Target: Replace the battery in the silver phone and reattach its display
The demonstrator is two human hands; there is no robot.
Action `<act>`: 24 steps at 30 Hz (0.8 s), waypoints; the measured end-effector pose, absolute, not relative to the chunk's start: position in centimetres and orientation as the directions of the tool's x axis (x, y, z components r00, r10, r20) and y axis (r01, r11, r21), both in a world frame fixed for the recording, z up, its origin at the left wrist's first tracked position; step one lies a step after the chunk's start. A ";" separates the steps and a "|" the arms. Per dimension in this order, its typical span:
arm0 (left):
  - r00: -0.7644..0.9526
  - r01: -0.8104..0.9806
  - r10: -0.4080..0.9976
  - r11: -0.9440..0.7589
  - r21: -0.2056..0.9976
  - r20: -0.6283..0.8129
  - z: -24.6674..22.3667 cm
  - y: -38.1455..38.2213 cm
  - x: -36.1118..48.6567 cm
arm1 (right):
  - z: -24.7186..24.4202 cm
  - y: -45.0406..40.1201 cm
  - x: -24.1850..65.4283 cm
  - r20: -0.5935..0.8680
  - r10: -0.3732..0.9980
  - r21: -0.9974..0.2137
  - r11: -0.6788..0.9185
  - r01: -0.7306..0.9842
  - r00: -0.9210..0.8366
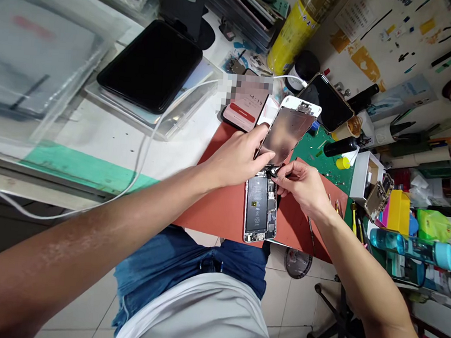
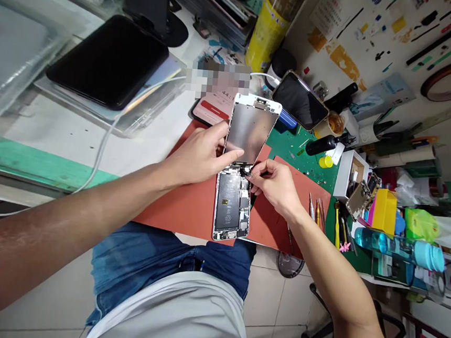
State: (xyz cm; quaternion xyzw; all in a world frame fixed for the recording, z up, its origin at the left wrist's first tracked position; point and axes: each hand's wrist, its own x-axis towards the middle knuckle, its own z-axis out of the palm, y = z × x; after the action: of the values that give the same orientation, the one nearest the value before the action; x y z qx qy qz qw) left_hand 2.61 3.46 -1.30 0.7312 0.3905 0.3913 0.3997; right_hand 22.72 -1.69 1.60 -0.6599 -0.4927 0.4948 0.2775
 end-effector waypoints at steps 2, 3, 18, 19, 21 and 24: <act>0.389 0.255 0.884 -0.375 0.891 0.261 -1.3 3.4 2.6 | 1.6 -1.7 22.7 -0.381 0.924 -0.852 -0.363 0.377 0.029; 0.390 0.254 0.883 -0.375 0.891 0.261 -1.3 3.4 2.6 | 1.6 -1.7 22.7 -0.379 0.925 -0.851 -0.362 0.382 0.033; 0.385 0.263 0.885 -0.377 0.888 0.262 -1.4 3.4 2.6 | 1.4 -1.8 22.7 -0.373 0.927 -0.839 -0.349 0.418 0.027; 0.382 0.265 0.885 -0.381 0.886 0.266 -1.4 3.4 2.6 | 1.4 -1.8 22.7 -0.379 0.925 -0.839 -0.355 0.413 0.024; 0.378 0.266 0.883 -0.390 0.881 0.277 -1.5 3.4 2.7 | 1.4 -1.8 22.7 -0.381 0.924 -0.843 -0.359 0.401 0.027; 0.379 0.262 0.881 -0.396 0.880 0.283 -1.5 3.4 2.7 | 1.3 -1.8 22.6 -0.363 0.931 -0.849 -0.348 0.398 0.039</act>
State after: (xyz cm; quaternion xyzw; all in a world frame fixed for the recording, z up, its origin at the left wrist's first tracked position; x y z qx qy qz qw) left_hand 2.71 3.43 -1.51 0.7341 0.3891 0.3988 0.3882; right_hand 22.64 -1.79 1.28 -0.6654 -0.4995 0.4807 0.2770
